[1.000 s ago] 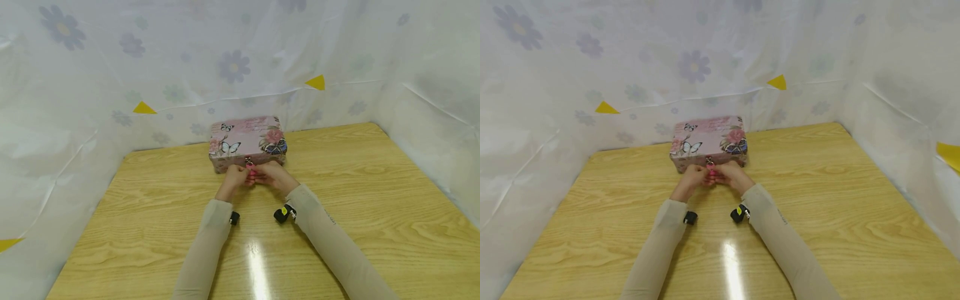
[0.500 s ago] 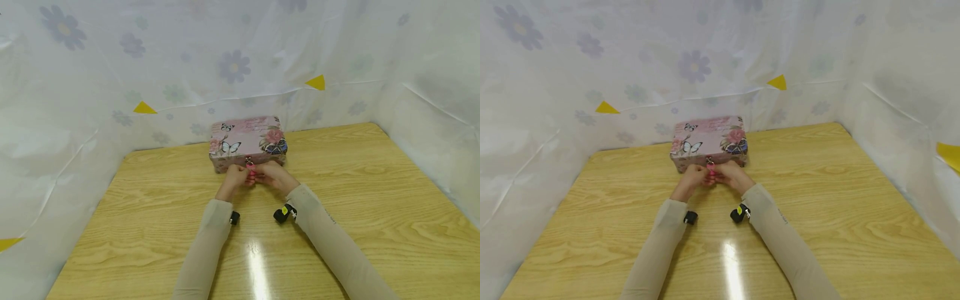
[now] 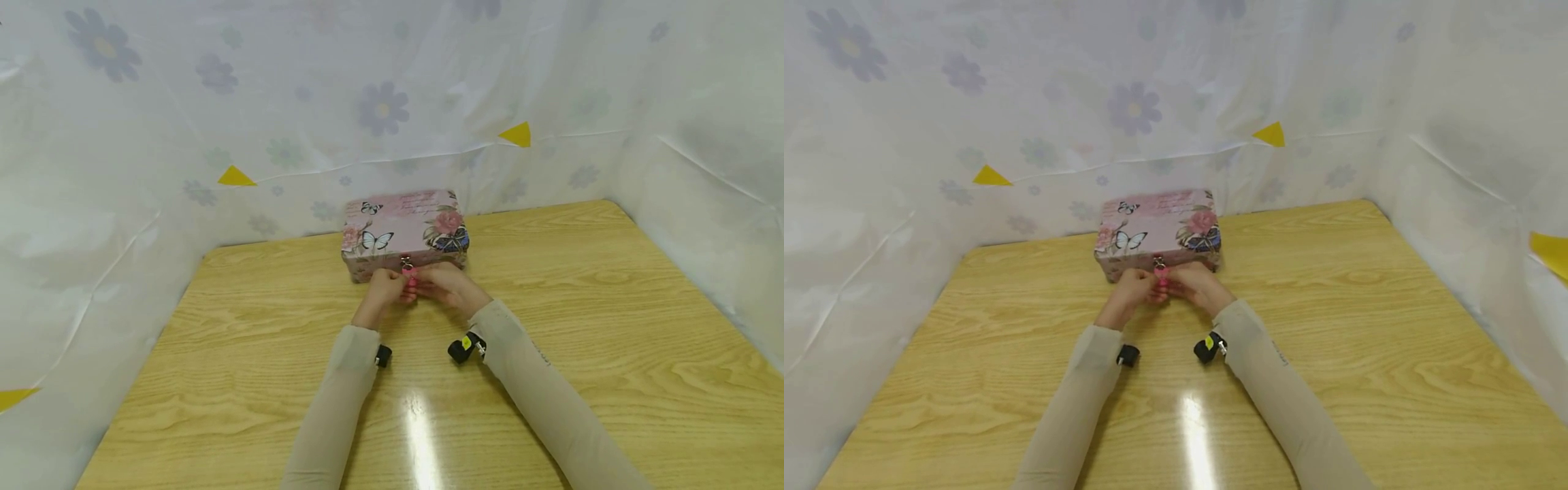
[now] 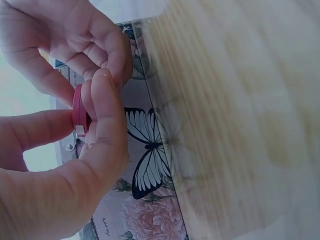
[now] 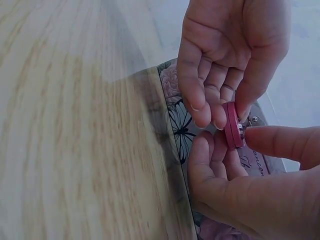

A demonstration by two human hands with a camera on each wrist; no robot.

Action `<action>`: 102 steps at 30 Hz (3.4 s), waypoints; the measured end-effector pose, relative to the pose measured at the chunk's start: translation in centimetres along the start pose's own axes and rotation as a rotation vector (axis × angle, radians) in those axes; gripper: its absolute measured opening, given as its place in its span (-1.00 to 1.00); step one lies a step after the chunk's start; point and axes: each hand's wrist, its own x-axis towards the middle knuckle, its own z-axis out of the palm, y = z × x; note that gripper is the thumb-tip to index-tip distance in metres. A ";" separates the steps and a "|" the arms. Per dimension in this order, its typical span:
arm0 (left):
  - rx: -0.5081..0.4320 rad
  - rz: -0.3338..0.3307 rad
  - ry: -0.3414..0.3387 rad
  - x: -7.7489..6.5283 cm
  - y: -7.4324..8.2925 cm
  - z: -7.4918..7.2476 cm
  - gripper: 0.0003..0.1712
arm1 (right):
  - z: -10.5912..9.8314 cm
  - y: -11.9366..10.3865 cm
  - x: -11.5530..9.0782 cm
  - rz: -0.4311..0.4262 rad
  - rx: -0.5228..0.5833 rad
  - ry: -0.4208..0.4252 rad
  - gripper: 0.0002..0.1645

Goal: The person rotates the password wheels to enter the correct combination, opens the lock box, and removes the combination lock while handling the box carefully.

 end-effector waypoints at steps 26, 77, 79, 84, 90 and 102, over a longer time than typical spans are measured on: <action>-0.028 -0.060 -0.060 0.3 -0.1 -0.5 -0.66 | -0.1 -0.3 -0.1 0.034 0.022 0.053 -0.82; -0.020 -0.060 -0.061 0.1 0.2 -0.6 -0.66 | 0.2 -0.1 0.0 -0.030 -0.026 -0.027 -0.55; -0.022 -0.058 -0.059 0.1 0.2 -0.6 -0.66 | 0.2 -0.1 0.0 -0.023 -0.020 -0.026 -0.55; -0.020 -0.062 -0.056 0.1 0.2 -0.6 -0.67 | 0.2 -0.2 0.0 -0.017 -0.002 -0.030 -0.55; -0.017 -0.063 -0.056 0.0 0.3 -0.6 -0.67 | 0.2 -0.2 0.0 -0.024 0.014 -0.035 -0.56; -0.034 -0.069 -0.059 0.1 0.2 -0.6 -0.66 | -0.5 -0.3 0.4 -0.022 -0.131 -0.043 -0.56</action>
